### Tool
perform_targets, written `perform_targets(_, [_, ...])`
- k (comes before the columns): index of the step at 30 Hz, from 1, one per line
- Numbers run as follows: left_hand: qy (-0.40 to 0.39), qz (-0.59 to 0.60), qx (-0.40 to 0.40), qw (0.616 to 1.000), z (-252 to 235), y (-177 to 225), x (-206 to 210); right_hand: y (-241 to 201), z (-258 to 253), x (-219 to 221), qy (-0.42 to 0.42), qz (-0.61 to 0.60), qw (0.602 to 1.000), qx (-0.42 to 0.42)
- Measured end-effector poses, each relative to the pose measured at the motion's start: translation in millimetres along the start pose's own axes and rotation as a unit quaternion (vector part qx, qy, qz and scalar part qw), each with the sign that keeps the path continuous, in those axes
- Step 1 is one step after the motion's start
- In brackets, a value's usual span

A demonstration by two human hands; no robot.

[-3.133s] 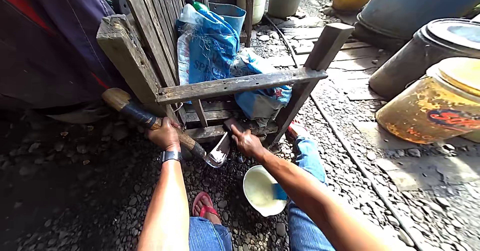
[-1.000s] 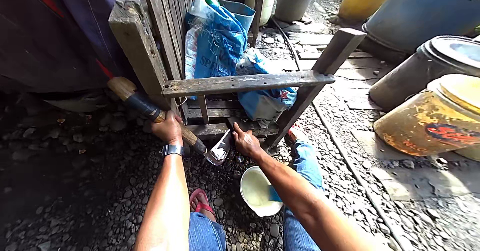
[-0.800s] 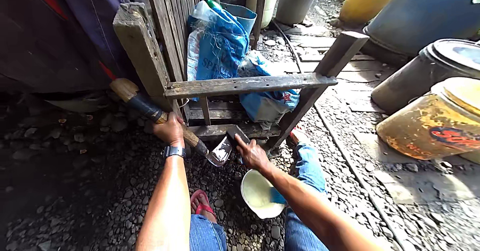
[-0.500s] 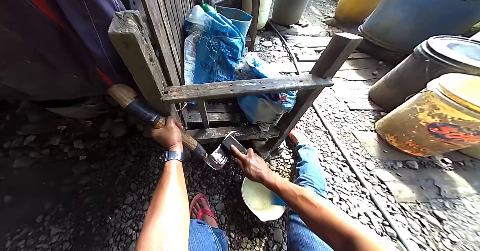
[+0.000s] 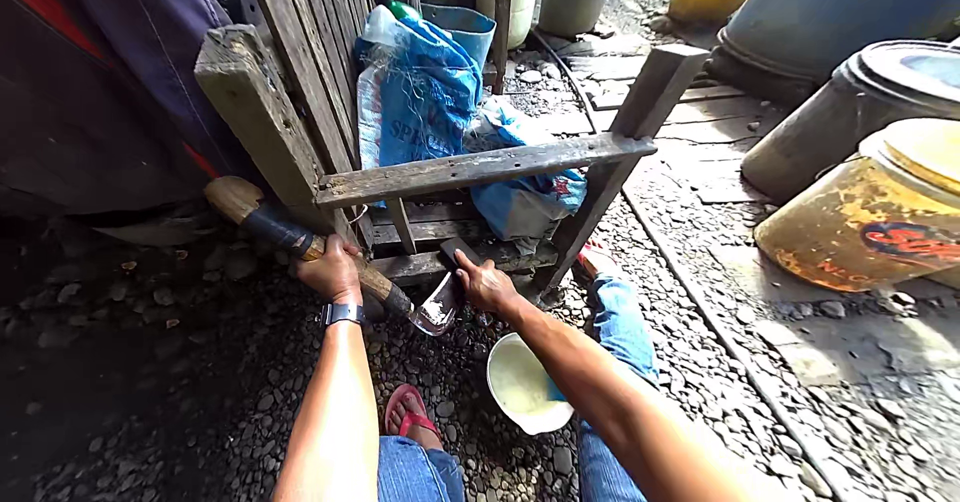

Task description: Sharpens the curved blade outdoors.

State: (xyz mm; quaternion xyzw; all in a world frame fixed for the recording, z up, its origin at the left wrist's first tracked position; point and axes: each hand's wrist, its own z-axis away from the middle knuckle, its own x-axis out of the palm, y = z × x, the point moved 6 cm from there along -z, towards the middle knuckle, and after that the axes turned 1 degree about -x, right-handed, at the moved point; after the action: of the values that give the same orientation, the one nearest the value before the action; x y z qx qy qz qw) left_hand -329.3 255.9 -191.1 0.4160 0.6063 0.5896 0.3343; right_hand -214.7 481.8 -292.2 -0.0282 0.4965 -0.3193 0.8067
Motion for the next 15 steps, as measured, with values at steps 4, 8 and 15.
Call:
perform_targets(4, [-0.002, -0.003, -0.001, 1.000, -2, 2, 2, 5, 14, 16, 0.015, 0.012, 0.999, -0.032])
perform_targets(8, [-0.001, 0.006, 0.000, 1.000, -2, 3, 3, 9, 16, 15, 0.016, 0.016, 0.999, -0.043])
perform_targets(15, [-0.006, 0.014, -0.004, 1.000, -1, 1, 2, 7, 15, 13, 0.019, -0.002, 1.000, -0.020])
